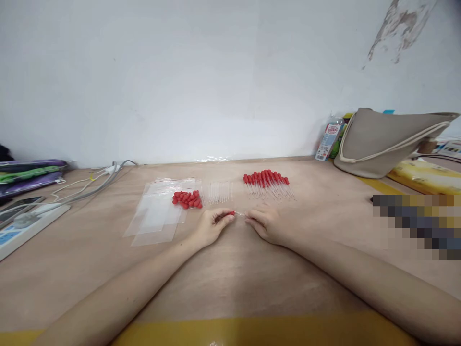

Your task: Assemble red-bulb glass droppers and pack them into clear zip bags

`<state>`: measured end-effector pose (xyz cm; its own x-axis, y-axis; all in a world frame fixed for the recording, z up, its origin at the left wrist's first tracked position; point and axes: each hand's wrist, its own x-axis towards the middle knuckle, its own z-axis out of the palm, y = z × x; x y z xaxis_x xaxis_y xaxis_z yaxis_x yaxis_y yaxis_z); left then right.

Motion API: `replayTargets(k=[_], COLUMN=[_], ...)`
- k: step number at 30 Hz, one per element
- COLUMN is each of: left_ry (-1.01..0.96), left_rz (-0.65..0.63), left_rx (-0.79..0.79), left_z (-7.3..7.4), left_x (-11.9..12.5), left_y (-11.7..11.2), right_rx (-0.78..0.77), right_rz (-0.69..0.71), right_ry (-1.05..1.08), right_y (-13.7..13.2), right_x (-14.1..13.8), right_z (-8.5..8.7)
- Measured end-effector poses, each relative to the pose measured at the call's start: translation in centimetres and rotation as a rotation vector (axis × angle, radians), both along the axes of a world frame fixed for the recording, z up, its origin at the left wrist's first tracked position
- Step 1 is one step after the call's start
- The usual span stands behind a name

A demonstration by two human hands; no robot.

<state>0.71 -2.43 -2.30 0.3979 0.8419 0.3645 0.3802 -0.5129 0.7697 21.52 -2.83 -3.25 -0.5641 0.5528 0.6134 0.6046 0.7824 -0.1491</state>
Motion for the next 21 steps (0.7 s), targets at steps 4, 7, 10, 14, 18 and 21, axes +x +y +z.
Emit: replayTargets(k=[4,7,10,14,18,21], left_ry=[0.062,0.132,0.192,0.251,0.282,0.323], left_rz=[-0.047,-0.106,-0.126,-0.111,-0.06,-0.073], left_rx=[0.023,0.06,0.12,0.168,0.229,0.285], left_z=[0.46,0.73,0.92,0.9,0.67,0.57], left_x=[-0.14,-0.22,-0.25,-0.18,-0.07,-0.03], left_y=[-0.19,-0.39,-0.54,-0.6,-0.56,-0.5], right_rx=[0.009,0.025,0.046,0.052,0.032,0.006], right_rz=[0.058,0.099,0.097,0.055,0.031,0.052], right_ry=[-0.054,-0.097,-0.128,-0.134,-0.102,-0.071], right_y=[0.26,0.64,0.93,0.84,0.48,0.32], right_x=[0.37,0.77,1.02,0.95,0.67,0.53], right_z=[0.46,0.64,0.76,0.94,0.97,0.89])
